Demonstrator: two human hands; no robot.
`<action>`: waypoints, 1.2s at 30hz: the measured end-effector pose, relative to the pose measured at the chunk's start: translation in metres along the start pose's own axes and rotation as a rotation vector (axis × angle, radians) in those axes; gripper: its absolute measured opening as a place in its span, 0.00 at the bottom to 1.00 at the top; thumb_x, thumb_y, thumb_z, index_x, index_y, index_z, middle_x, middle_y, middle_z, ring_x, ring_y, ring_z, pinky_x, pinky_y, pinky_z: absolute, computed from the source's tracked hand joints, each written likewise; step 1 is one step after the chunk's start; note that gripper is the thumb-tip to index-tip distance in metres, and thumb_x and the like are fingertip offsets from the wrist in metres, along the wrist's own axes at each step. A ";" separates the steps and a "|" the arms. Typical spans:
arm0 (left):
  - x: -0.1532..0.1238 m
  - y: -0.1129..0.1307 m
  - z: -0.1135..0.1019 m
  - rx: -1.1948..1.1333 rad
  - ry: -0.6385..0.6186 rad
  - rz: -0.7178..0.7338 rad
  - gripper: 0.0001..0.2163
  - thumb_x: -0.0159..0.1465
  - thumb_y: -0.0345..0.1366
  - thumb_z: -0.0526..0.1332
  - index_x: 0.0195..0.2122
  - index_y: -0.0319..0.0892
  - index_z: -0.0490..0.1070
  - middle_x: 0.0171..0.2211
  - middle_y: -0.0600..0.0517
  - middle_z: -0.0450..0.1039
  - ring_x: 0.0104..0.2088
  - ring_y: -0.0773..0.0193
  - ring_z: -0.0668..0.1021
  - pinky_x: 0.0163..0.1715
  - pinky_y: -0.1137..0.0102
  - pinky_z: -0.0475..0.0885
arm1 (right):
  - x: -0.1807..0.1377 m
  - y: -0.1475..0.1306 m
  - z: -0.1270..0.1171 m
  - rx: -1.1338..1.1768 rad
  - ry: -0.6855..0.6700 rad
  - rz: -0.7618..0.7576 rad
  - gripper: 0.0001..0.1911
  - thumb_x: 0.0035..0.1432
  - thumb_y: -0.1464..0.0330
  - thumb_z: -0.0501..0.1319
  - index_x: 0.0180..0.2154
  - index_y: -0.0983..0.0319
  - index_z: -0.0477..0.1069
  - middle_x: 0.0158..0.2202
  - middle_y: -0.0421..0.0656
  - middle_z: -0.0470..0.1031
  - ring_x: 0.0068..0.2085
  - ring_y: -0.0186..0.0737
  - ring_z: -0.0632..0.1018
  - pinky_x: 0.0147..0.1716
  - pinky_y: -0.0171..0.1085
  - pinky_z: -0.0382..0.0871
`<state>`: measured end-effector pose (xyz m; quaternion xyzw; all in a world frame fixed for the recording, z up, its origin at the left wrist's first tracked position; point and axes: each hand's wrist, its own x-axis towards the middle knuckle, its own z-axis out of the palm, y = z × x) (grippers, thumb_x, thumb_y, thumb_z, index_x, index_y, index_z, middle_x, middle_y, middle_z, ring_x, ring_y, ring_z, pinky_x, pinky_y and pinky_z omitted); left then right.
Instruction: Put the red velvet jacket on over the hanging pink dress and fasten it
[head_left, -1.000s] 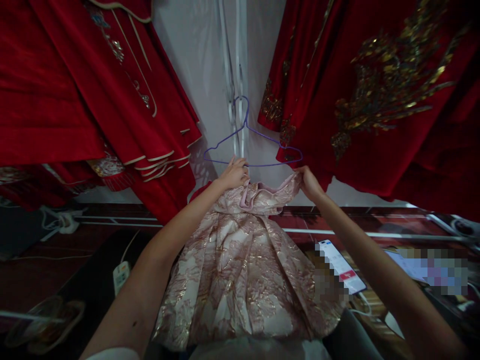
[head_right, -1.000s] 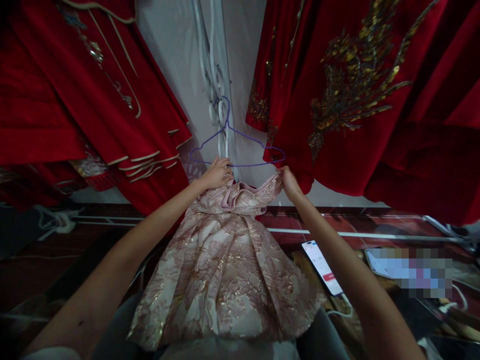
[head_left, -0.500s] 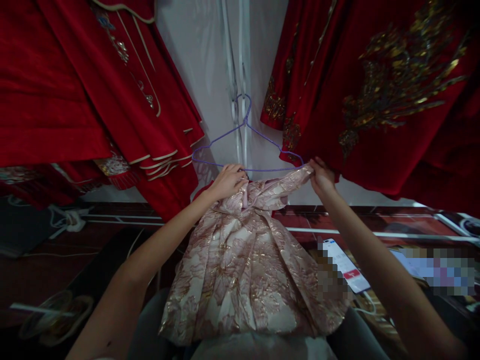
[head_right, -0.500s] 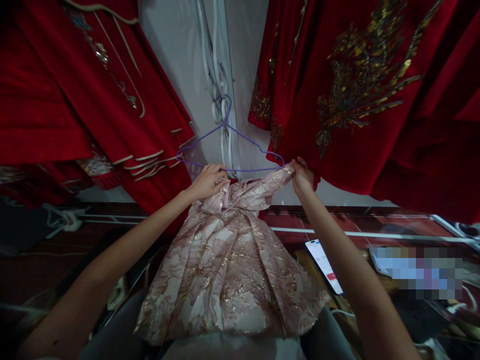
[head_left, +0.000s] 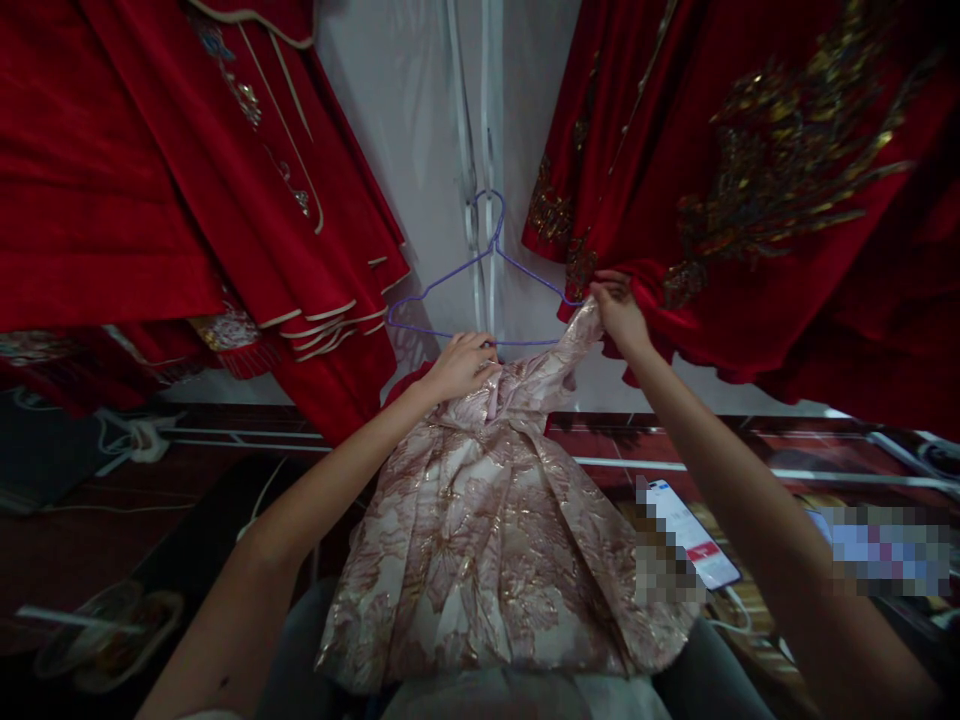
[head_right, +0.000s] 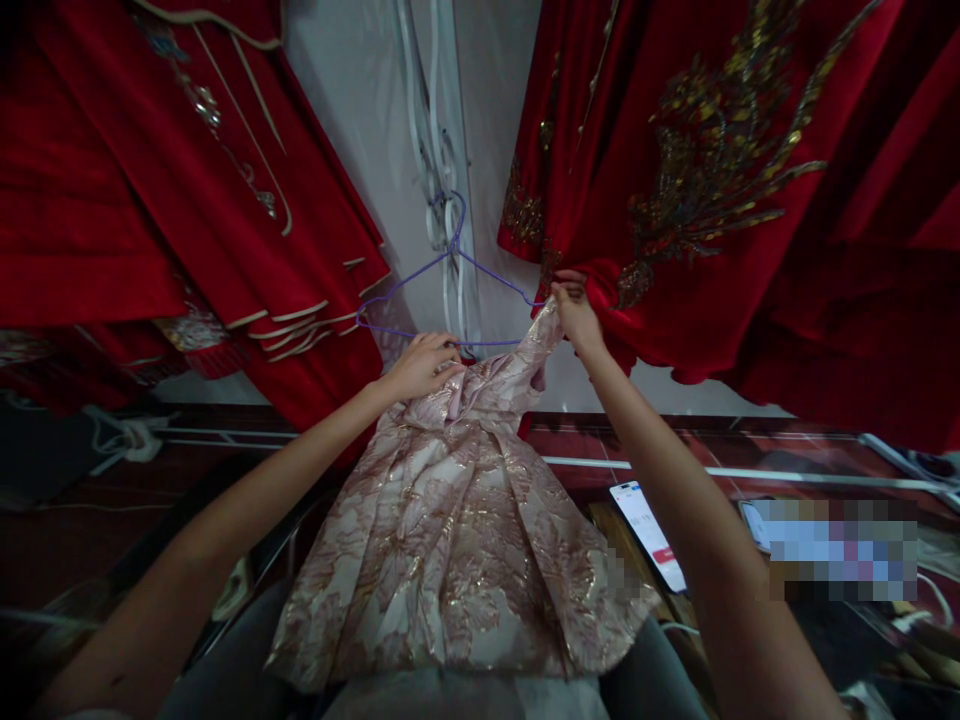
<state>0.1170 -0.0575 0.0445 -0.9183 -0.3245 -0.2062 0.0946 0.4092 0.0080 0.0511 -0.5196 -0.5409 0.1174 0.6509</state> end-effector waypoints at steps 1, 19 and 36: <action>0.001 0.001 0.002 -0.021 0.007 -0.003 0.12 0.65 0.41 0.53 0.37 0.42 0.73 0.49 0.46 0.68 0.49 0.56 0.70 0.51 0.60 0.61 | 0.003 -0.010 0.007 -0.011 -0.007 -0.041 0.15 0.55 0.57 0.58 0.41 0.59 0.68 0.38 0.46 0.74 0.41 0.41 0.75 0.44 0.41 0.68; -0.005 -0.041 -0.014 -0.184 0.403 -0.350 0.12 0.63 0.45 0.56 0.36 0.43 0.72 0.46 0.48 0.70 0.49 0.58 0.70 0.52 0.62 0.59 | -0.017 -0.031 0.023 -0.364 0.019 -0.243 0.21 0.63 0.51 0.47 0.39 0.60 0.66 0.32 0.45 0.74 0.33 0.41 0.75 0.35 0.37 0.64; -0.068 -0.156 0.006 -0.589 0.563 -0.838 0.09 0.55 0.40 0.57 0.27 0.40 0.70 0.26 0.53 0.70 0.29 0.66 0.71 0.32 0.73 0.64 | -0.010 -0.038 0.016 -0.311 -0.037 -0.183 0.27 0.54 0.43 0.52 0.30 0.60 0.68 0.27 0.44 0.71 0.31 0.40 0.72 0.37 0.38 0.63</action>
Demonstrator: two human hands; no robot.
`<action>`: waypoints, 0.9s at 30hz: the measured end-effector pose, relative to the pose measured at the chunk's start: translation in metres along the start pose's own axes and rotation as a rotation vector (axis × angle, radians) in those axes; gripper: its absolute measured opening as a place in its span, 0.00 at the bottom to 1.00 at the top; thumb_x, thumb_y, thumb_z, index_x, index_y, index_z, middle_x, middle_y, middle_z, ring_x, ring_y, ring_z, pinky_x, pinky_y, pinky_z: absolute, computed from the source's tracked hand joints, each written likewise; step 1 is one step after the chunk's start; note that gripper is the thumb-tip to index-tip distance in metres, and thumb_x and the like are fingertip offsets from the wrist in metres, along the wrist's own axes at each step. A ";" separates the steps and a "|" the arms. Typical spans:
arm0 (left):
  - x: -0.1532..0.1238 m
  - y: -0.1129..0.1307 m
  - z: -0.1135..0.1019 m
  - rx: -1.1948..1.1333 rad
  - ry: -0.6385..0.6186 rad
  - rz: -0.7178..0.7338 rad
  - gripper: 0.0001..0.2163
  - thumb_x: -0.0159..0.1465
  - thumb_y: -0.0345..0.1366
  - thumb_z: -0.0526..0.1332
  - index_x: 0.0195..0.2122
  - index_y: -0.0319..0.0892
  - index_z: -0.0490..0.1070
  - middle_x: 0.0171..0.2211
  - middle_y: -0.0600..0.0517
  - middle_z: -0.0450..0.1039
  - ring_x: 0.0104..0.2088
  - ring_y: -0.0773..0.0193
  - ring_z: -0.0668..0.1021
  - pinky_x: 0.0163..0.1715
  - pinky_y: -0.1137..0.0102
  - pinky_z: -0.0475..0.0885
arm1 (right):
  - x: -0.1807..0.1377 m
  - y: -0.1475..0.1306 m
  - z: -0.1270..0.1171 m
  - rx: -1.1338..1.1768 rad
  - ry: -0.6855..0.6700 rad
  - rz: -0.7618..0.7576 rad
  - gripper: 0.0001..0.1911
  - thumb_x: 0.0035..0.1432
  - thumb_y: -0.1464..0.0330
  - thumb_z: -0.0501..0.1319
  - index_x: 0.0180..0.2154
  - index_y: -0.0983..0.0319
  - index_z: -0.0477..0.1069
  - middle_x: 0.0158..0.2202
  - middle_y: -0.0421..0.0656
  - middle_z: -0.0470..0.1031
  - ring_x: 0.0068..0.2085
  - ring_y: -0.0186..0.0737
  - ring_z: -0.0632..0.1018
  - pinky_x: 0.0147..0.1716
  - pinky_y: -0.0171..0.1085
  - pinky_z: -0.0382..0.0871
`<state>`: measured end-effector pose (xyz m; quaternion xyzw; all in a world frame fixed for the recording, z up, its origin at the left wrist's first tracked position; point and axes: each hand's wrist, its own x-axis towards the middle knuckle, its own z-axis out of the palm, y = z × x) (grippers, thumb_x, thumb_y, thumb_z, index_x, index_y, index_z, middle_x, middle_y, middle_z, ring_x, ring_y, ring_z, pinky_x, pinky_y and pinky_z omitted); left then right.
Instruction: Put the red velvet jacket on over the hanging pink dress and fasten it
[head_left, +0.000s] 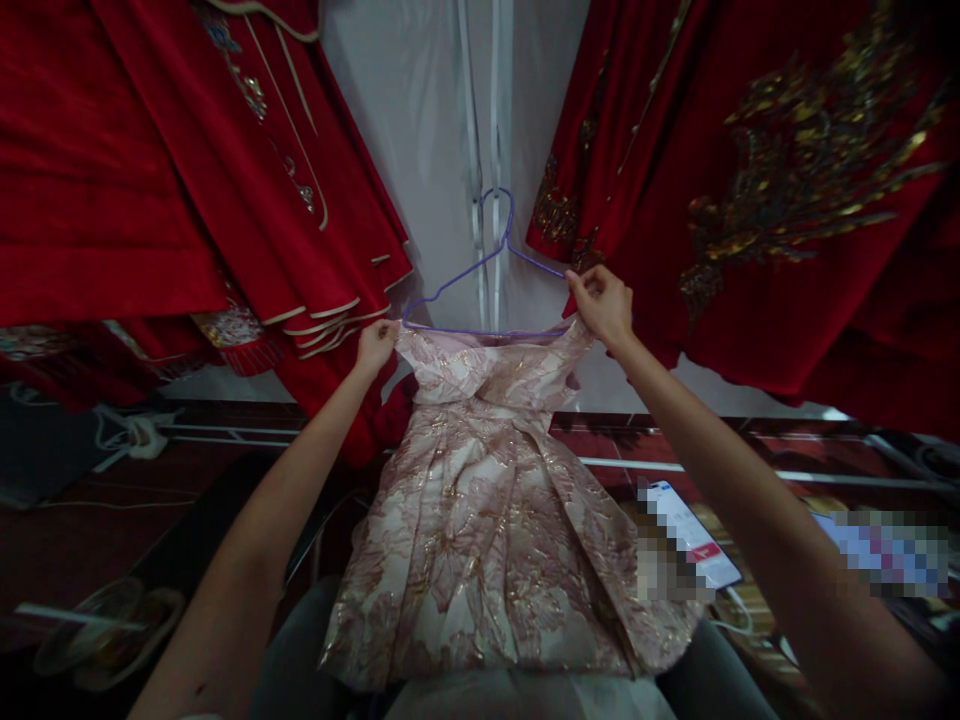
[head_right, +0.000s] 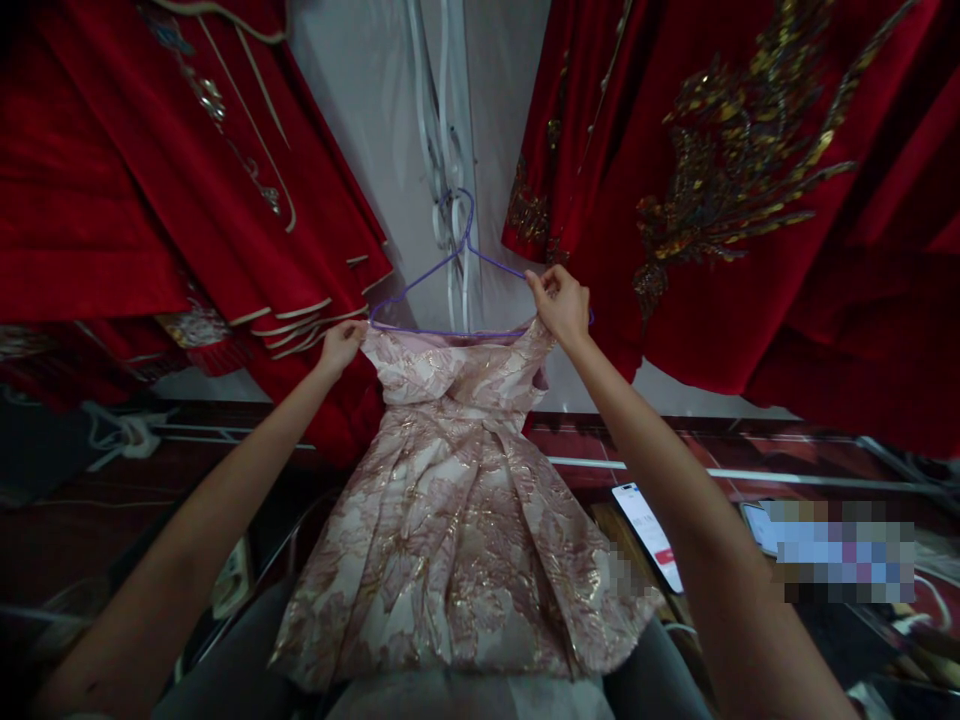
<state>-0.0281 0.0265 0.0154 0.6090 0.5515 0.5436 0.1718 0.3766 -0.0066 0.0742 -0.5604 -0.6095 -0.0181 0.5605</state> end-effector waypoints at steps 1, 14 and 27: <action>0.000 0.000 0.000 0.013 0.001 0.004 0.08 0.55 0.40 0.57 0.27 0.40 0.69 0.26 0.53 0.70 0.29 0.66 0.71 0.32 0.73 0.64 | 0.000 0.000 0.000 -0.002 0.004 -0.002 0.27 0.54 0.43 0.52 0.30 0.60 0.68 0.27 0.43 0.71 0.30 0.39 0.71 0.36 0.38 0.63; -0.009 -0.006 0.000 0.026 0.022 0.047 0.07 0.57 0.38 0.56 0.28 0.40 0.68 0.27 0.52 0.70 0.31 0.65 0.72 0.36 0.72 0.66 | 0.000 -0.001 -0.001 -0.004 -0.002 -0.004 0.27 0.54 0.42 0.52 0.30 0.60 0.68 0.27 0.43 0.71 0.30 0.39 0.71 0.36 0.38 0.62; 0.001 0.000 -0.007 -0.001 0.025 0.079 0.11 0.60 0.39 0.57 0.26 0.39 0.71 0.23 0.53 0.70 0.27 0.66 0.71 0.32 0.73 0.65 | 0.003 0.004 0.000 -0.004 0.010 -0.031 0.29 0.53 0.40 0.50 0.29 0.60 0.67 0.26 0.44 0.71 0.28 0.40 0.71 0.31 0.37 0.61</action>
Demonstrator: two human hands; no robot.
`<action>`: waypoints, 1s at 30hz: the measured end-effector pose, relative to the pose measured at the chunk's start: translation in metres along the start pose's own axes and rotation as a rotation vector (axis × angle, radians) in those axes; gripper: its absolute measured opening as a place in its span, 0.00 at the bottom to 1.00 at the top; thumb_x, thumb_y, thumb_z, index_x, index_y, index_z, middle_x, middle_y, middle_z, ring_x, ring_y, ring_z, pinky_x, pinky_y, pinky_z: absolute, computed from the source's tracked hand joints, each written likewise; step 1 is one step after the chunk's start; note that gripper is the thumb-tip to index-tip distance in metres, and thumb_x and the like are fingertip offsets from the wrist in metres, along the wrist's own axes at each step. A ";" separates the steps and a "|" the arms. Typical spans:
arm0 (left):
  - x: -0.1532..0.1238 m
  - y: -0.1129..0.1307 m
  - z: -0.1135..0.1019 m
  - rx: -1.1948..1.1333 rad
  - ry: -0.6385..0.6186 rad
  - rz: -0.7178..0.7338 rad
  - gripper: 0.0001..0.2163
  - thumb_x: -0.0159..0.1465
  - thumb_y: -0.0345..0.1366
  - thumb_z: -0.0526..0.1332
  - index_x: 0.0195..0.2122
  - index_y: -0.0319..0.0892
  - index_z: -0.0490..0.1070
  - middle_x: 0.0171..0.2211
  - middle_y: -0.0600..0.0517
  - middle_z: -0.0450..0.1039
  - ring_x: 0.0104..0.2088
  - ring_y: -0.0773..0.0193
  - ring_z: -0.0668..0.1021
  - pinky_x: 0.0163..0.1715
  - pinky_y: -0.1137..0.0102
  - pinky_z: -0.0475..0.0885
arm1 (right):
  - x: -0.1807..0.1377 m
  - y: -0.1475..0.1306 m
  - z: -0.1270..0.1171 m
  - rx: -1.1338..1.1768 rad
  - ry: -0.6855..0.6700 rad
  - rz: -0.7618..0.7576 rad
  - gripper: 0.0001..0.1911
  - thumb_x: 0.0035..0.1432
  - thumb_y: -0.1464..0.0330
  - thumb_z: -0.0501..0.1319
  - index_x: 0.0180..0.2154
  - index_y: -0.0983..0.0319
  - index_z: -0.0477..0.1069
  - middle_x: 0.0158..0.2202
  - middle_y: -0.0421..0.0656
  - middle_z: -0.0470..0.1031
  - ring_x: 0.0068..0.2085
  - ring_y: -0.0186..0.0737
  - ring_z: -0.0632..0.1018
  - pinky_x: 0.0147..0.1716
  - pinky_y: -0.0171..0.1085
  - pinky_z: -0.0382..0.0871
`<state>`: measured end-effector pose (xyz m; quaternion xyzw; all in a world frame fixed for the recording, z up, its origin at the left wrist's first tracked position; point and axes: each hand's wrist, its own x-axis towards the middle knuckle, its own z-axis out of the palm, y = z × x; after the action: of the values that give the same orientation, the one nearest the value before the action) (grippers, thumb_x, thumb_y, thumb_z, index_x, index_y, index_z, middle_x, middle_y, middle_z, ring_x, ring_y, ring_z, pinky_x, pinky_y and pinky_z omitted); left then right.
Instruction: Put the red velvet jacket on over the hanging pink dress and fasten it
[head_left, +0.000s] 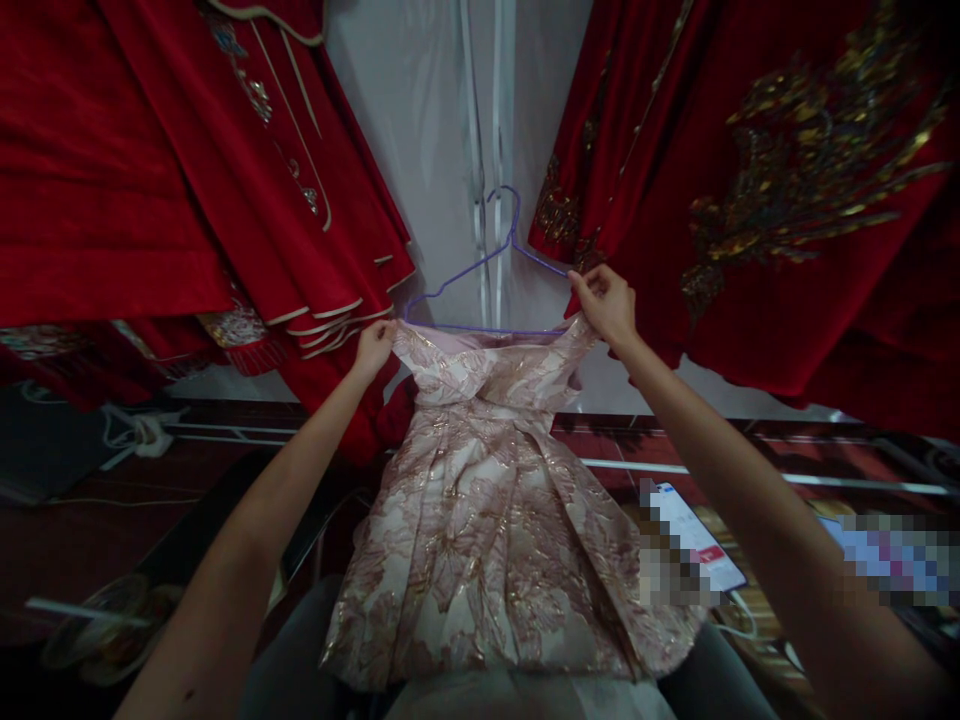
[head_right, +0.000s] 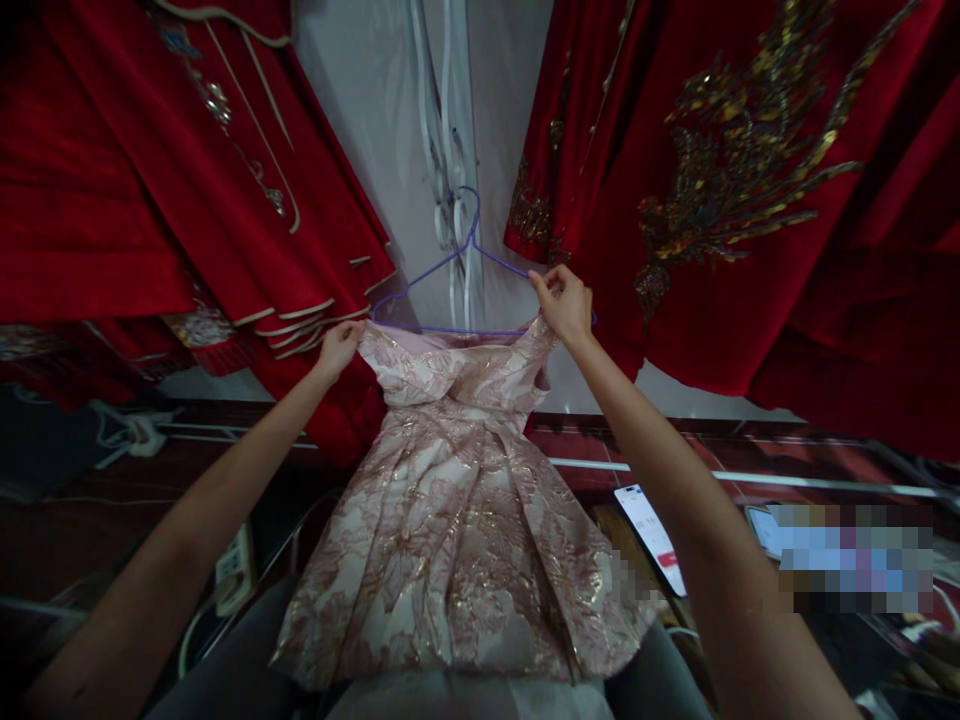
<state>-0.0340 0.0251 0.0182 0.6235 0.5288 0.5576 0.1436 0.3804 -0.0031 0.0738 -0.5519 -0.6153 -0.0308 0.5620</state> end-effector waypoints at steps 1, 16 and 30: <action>-0.002 -0.001 -0.001 -0.006 0.006 0.004 0.11 0.60 0.40 0.57 0.26 0.39 0.71 0.23 0.53 0.70 0.27 0.66 0.71 0.32 0.73 0.65 | 0.000 0.000 0.000 -0.003 -0.004 0.002 0.29 0.53 0.40 0.50 0.29 0.60 0.67 0.26 0.44 0.71 0.28 0.39 0.71 0.31 0.37 0.61; 0.023 0.076 0.036 -0.032 -0.211 0.226 0.16 0.58 0.47 0.60 0.35 0.38 0.76 0.34 0.48 0.78 0.37 0.61 0.77 0.40 0.70 0.70 | 0.003 -0.025 0.011 -0.114 -0.023 -0.025 0.30 0.60 0.44 0.42 0.35 0.60 0.69 0.31 0.47 0.75 0.35 0.45 0.74 0.40 0.40 0.62; -0.028 -0.035 0.051 0.094 -0.627 -0.297 0.21 0.43 0.40 0.69 0.38 0.37 0.74 0.44 0.41 0.76 0.50 0.47 0.74 0.53 0.56 0.67 | 0.010 -0.016 0.007 -0.012 -0.109 -0.018 0.33 0.56 0.40 0.44 0.29 0.60 0.69 0.30 0.46 0.76 0.34 0.43 0.73 0.37 0.38 0.62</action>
<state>-0.0034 0.0370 -0.0410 0.6867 0.5689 0.2871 0.3498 0.3665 0.0019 0.0881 -0.5507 -0.6496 -0.0095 0.5240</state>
